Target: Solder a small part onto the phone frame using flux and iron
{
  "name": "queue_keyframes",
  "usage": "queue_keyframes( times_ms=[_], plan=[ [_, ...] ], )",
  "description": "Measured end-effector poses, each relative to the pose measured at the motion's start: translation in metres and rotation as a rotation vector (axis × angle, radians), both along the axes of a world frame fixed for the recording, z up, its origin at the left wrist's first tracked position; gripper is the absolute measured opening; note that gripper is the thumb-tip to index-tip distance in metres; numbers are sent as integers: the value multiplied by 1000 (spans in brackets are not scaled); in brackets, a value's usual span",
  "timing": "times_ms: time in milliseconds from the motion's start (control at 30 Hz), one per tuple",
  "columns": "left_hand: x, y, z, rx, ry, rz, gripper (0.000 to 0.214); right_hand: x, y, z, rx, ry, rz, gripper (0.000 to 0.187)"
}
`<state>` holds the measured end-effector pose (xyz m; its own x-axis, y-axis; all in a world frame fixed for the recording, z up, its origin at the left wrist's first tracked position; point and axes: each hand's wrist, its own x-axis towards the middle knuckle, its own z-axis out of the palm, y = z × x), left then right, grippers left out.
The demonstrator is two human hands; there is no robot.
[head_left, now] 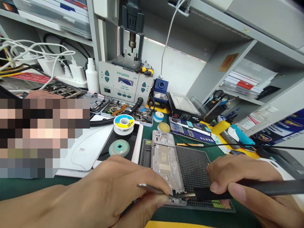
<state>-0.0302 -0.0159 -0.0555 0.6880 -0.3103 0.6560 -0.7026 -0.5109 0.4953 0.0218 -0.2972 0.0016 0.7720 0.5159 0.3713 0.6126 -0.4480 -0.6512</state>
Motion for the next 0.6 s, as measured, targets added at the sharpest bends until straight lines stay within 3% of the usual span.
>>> queue_keyframes(
  times_ms=[300,467,600],
  plan=[
    [3,2,-1,36,-31,4,19,-2,-2,0,-4,35,19,17],
    [0,7,-6,98,-18,27,26,-2,-5,1,-19,141,-51,17],
    [0,14,-12,162,-22,24,21,4,-5,1,-4,184,41,19]
  ],
)
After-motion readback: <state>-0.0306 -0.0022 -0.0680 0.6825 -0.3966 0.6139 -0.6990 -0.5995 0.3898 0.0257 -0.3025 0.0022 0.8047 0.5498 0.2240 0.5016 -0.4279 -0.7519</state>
